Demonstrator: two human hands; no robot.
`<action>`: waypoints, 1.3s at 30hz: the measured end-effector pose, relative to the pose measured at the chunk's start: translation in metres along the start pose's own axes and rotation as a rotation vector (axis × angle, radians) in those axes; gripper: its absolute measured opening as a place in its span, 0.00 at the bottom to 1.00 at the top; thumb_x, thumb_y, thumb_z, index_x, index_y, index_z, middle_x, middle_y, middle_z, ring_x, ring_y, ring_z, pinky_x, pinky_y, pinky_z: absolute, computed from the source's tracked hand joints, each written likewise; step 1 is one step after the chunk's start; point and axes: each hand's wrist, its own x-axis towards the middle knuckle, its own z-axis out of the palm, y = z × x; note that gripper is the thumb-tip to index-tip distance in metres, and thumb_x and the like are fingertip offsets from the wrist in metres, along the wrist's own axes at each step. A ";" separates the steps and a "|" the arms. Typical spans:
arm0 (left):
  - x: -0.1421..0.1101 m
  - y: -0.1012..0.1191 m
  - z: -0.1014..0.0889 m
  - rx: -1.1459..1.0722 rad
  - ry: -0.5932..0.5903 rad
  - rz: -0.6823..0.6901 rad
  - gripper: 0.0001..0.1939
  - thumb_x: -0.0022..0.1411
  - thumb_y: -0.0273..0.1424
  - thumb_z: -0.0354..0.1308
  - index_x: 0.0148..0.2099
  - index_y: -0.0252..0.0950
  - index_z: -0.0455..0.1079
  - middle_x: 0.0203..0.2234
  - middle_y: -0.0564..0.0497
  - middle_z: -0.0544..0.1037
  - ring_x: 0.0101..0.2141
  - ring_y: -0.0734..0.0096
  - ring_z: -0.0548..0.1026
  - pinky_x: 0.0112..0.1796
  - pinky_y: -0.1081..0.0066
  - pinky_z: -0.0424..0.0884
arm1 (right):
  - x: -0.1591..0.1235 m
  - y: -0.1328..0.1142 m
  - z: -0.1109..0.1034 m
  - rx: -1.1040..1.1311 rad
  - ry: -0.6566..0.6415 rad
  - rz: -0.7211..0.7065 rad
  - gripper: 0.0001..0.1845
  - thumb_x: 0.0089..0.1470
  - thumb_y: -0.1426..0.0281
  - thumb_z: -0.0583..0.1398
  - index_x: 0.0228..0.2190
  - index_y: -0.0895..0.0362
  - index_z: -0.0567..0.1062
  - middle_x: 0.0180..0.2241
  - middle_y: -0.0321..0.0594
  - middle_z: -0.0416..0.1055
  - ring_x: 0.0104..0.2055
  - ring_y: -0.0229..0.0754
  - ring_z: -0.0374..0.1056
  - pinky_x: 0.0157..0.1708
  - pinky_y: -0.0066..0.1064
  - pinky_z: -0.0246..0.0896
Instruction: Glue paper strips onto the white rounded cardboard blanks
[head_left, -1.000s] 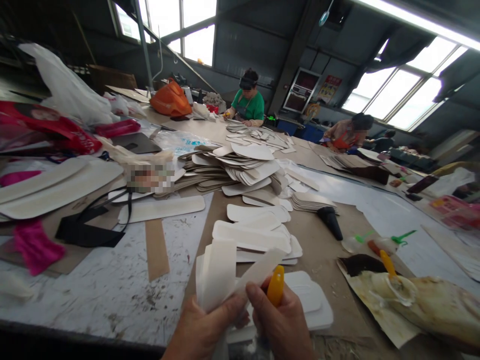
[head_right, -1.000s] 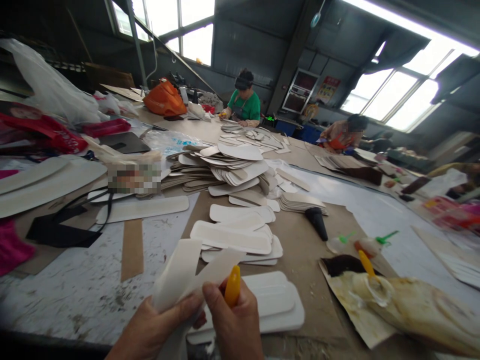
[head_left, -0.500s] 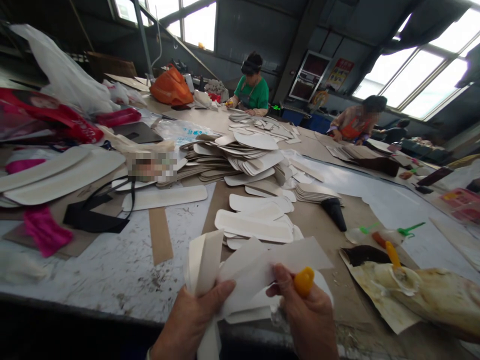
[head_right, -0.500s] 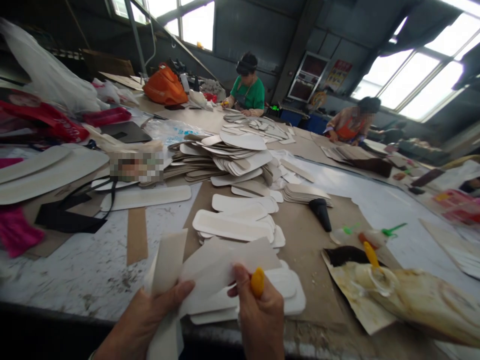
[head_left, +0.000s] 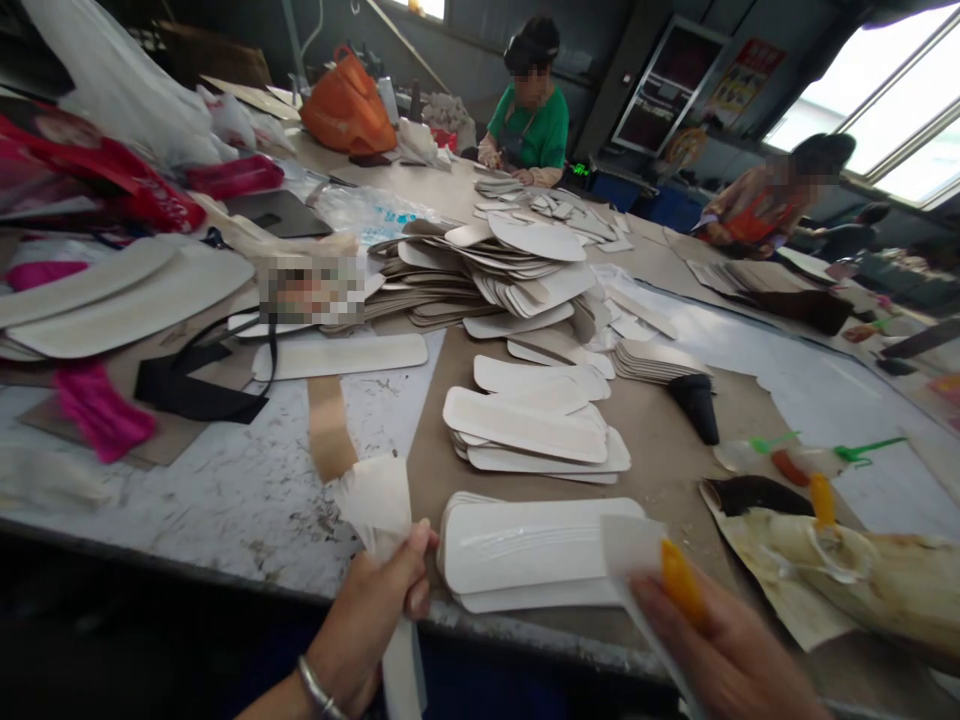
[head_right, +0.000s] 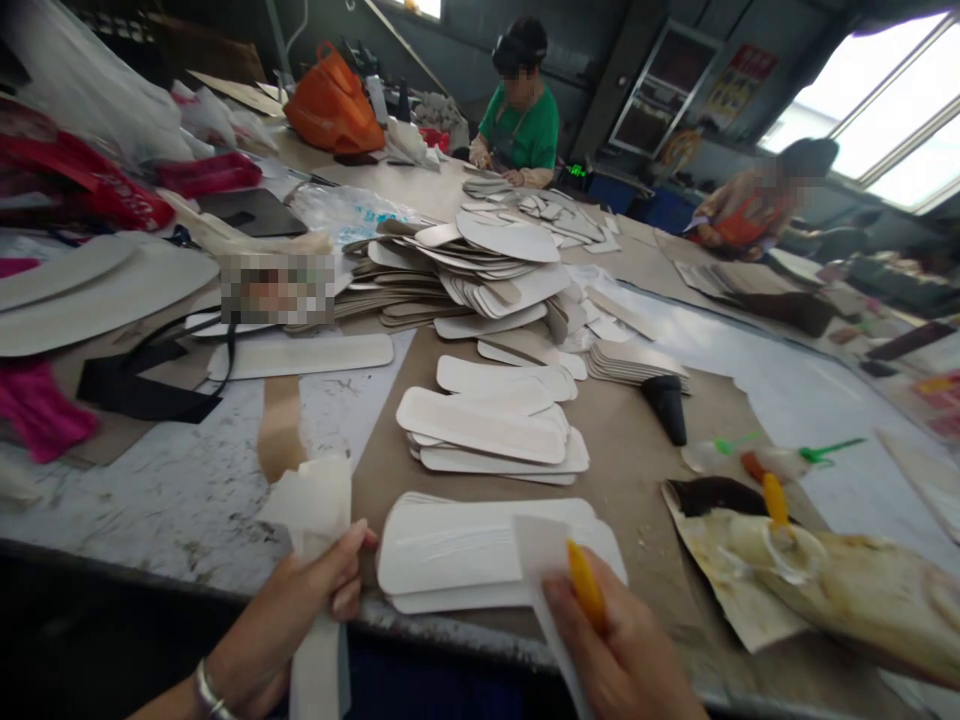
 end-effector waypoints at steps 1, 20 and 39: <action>0.002 -0.003 0.001 -0.016 -0.008 -0.010 0.23 0.42 0.51 0.61 0.27 0.34 0.68 0.09 0.62 0.57 0.15 0.79 0.55 0.19 0.75 0.53 | 0.008 -0.001 0.007 -0.122 -0.091 -0.063 0.18 0.53 0.55 0.54 0.22 0.55 0.69 0.20 0.35 0.65 0.24 0.38 0.60 0.26 0.28 0.57; 0.004 0.007 0.002 0.227 -0.060 0.007 0.21 0.43 0.50 0.57 0.25 0.36 0.67 0.10 0.57 0.65 0.19 0.72 0.63 0.25 0.72 0.59 | 0.110 -0.062 0.059 -0.848 -0.892 -0.016 0.18 0.40 0.59 0.61 0.27 0.61 0.78 0.20 0.37 0.68 0.19 0.35 0.57 0.16 0.26 0.48; 0.009 0.010 0.013 0.365 0.045 -0.017 0.16 0.35 0.44 0.59 0.14 0.37 0.62 0.06 0.57 0.62 0.13 0.73 0.60 0.19 0.71 0.57 | 0.103 -0.064 0.056 -0.931 -0.797 -0.210 0.15 0.49 0.62 0.59 0.37 0.57 0.78 0.35 0.47 0.77 0.37 0.48 0.71 0.29 0.30 0.58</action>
